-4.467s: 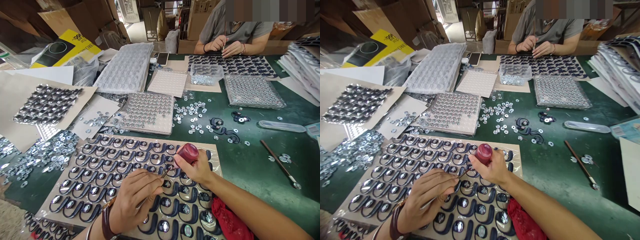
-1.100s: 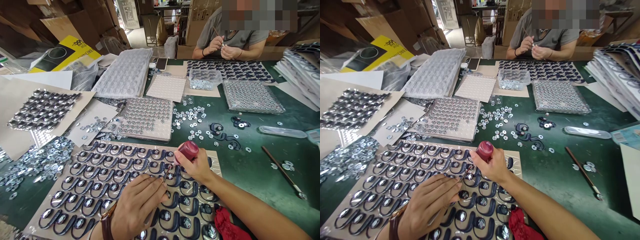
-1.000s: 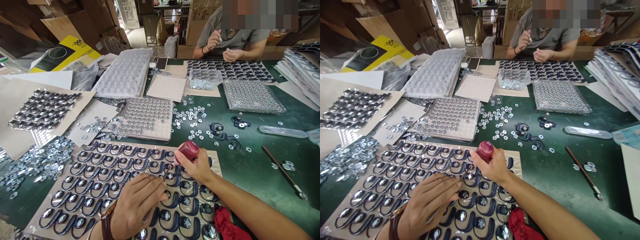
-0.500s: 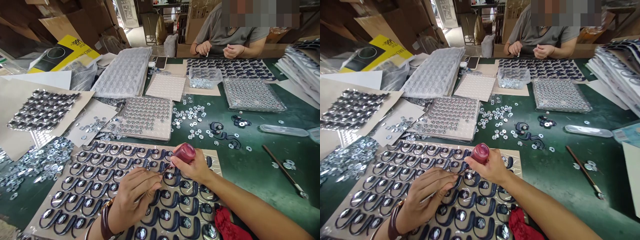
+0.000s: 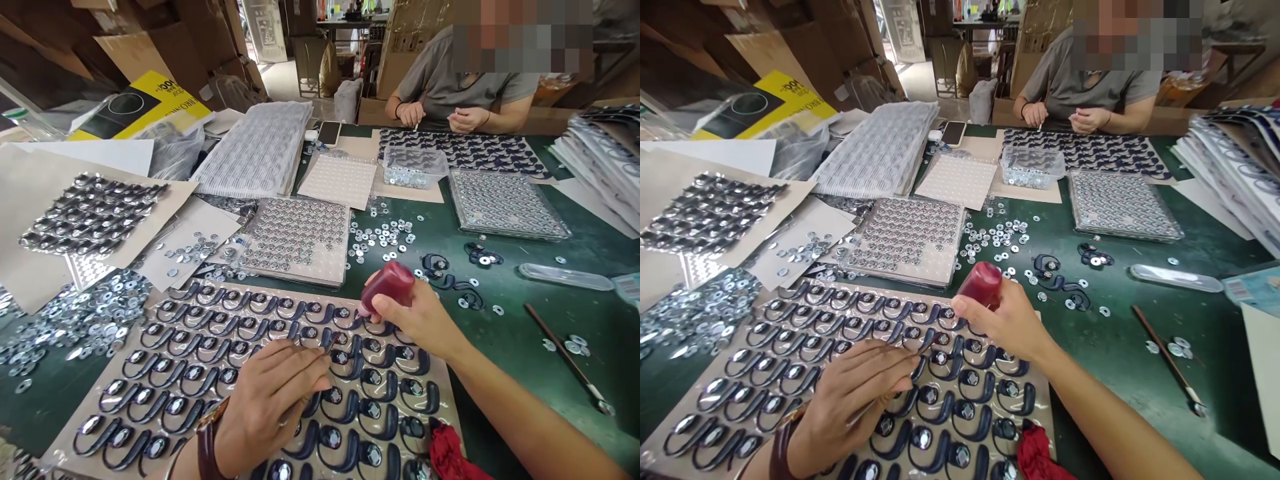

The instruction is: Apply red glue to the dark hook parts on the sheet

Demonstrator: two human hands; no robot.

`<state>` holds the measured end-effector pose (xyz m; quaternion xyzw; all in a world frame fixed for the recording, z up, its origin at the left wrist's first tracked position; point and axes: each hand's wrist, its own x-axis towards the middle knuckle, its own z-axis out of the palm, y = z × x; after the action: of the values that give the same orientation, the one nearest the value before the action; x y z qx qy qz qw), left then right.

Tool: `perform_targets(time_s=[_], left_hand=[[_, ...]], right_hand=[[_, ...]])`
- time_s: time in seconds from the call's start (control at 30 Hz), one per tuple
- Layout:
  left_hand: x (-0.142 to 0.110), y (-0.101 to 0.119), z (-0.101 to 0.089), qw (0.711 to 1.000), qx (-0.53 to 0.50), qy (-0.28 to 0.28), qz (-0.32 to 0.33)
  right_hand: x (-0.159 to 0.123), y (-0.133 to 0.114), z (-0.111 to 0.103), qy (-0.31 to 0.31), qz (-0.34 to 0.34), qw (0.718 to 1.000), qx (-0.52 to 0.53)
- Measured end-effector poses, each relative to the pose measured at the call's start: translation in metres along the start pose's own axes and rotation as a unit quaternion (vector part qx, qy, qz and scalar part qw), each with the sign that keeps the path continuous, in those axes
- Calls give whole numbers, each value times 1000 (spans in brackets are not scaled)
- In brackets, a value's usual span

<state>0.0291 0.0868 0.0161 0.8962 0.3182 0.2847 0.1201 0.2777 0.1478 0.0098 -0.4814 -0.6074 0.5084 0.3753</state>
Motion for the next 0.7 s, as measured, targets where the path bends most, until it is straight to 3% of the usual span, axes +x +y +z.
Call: perform_targets(time_s=[0.13, 0.2, 0.37, 0.57, 0.7], left_hand=[[8, -5, 4, 997, 57, -15, 46], [11, -9, 8, 995, 73, -24, 68], [16, -14, 17, 991, 88, -36, 90], [19, -6, 21, 983, 143, -10, 119], [17, -4, 23, 979, 160, -32, 126]], right_hand=[[13, 18, 10, 91, -37, 994, -46], [17, 27, 18, 107, -57, 992, -47], [21, 35, 30, 119, -83, 989, -17], [20, 38, 32, 110, -89, 989, -38], [19, 41, 34, 99, -87, 990, -60]])
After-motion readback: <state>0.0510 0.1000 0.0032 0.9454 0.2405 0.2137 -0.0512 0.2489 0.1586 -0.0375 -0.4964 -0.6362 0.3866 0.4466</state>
